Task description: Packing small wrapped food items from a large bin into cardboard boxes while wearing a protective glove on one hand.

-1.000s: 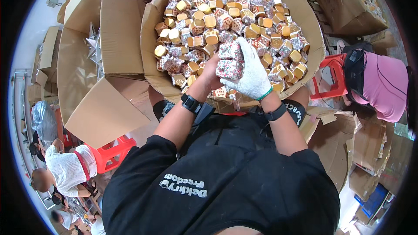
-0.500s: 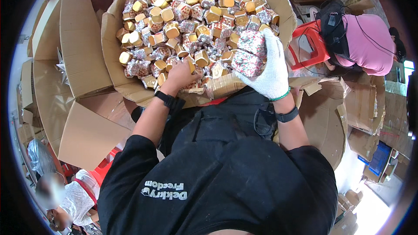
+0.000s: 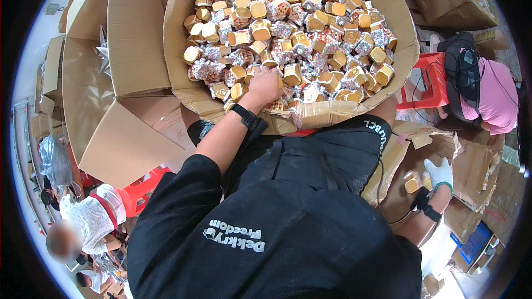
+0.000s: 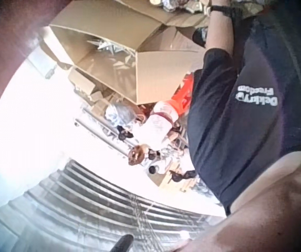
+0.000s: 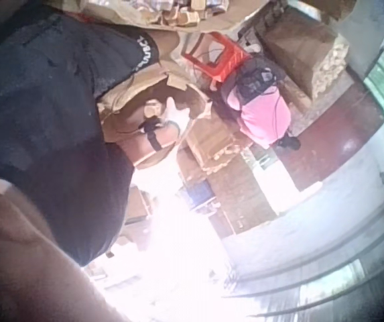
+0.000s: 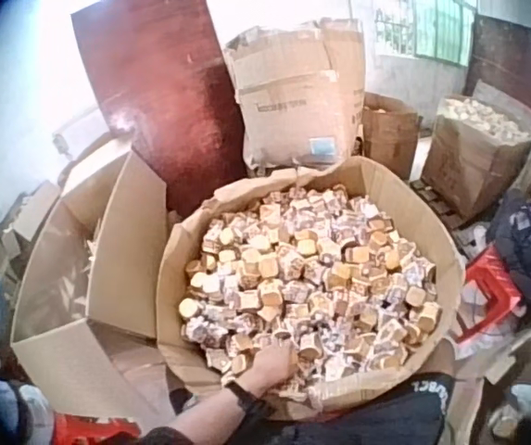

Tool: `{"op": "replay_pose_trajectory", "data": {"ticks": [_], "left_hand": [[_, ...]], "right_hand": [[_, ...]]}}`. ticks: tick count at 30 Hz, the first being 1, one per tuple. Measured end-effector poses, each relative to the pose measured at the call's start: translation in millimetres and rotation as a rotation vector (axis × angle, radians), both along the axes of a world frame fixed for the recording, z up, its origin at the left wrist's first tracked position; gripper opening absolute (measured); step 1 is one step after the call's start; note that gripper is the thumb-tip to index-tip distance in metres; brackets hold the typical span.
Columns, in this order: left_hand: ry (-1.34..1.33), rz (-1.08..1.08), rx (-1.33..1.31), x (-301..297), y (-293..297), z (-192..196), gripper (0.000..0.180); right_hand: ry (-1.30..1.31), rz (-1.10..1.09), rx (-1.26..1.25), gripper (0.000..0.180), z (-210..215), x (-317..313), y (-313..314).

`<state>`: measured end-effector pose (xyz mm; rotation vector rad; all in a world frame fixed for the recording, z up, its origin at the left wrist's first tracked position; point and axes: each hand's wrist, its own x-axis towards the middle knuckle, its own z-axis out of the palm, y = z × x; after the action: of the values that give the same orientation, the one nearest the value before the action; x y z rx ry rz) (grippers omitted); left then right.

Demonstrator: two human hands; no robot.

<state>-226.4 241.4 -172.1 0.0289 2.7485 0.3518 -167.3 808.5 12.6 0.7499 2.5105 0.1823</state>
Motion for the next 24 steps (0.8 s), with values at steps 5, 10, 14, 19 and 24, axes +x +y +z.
{"op": "replay_pose_trajectory", "data": {"ticks": [5, 10, 14, 19, 24], "left_hand": [[0.003, 0.043, 0.036, 6.6, -5.1, -5.6, 0.060], [0.038, 0.081, 0.063, 8.7, 1.5, -2.1, 0.056], [0.052, 0.156, 0.118, 5.3, -7.0, -14.9, 0.053], [0.225, 0.234, 0.222, 7.3, -12.7, -15.6, 0.051], [0.344, 0.575, 0.546, -3.0, -5.9, 9.6, 0.051]], "right_hand": [[0.519, 0.347, -0.486, 0.053, -4.3, -32.2, -126.6], [0.643, 0.627, -1.029, 0.040, -46.6, -94.6, -264.1], [-0.025, 0.802, -0.458, 0.046, -101.5, -151.3, -348.8], [-0.329, 0.857, -0.348, 0.040, -174.9, -172.1, -361.4], [-0.086, 0.847, -0.600, 0.046, -137.1, -172.5, -342.7]]}}
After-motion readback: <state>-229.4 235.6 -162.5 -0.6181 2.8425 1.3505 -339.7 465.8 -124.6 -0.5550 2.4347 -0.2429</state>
